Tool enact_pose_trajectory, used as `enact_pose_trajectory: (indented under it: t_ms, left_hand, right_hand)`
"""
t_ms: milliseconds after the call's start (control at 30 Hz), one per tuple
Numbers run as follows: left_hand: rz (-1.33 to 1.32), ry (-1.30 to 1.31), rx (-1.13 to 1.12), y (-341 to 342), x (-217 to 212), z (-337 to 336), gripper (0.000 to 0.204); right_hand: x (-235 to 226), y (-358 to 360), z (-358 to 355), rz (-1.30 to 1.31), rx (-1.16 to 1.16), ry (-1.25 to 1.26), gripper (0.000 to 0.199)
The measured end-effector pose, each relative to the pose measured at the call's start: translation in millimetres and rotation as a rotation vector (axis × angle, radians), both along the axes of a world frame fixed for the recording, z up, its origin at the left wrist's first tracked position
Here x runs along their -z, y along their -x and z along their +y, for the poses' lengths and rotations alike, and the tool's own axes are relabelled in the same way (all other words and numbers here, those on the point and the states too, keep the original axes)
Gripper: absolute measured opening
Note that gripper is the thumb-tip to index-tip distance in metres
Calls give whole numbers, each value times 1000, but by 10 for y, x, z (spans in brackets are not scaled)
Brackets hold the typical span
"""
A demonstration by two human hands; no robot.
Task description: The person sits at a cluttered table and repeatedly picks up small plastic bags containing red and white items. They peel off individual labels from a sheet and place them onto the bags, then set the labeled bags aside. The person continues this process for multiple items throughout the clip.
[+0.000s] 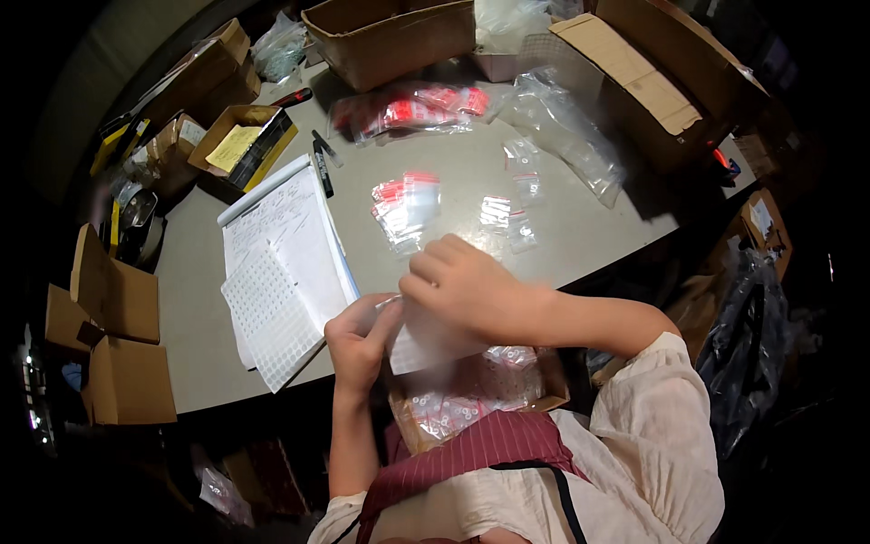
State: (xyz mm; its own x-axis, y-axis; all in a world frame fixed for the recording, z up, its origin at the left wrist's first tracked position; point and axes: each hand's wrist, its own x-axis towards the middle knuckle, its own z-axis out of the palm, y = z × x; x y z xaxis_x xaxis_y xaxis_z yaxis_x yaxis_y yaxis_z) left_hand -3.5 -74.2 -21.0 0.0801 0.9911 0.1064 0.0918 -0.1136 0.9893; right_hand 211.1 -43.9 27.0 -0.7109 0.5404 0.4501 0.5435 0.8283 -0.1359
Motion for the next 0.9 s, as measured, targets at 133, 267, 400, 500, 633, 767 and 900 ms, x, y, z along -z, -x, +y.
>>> enact_pose_trajectory:
  t_ms: [133, 267, 400, 500, 633, 767, 900]
  left_hand:
    - [-43, 51, -4, 32, 89, -13, 16]
    - [-18, 88, 9, 42, 24, -27, 14]
    - [-38, 62, 16, 4, -7, -7, 13]
    - [-54, 56, 6, -21, -13, 3, 13]
    - [-15, 52, 6, 2, -30, -13, 13]
    - [-102, 80, -17, -5, 35, -2, 14]
    - [-69, 69, -4, 32, 10, -29, 15]
  right_hand:
    - [-13, -91, -46, 45, -94, -29, 30]
    - [-150, -558, 260, 375, 127, 422, 17]
    - [-105, -998, 750, 132, 416, 752, 30]
    - [43, -1046, 817, 20, 397, 654, 27]
    - [265, -969, 761, -54, 381, 308, 23]
    - [142, -1027, 694, -70, 469, 208, 24]
    - [-49, -1173, 515, 144, 336, 588, 25]
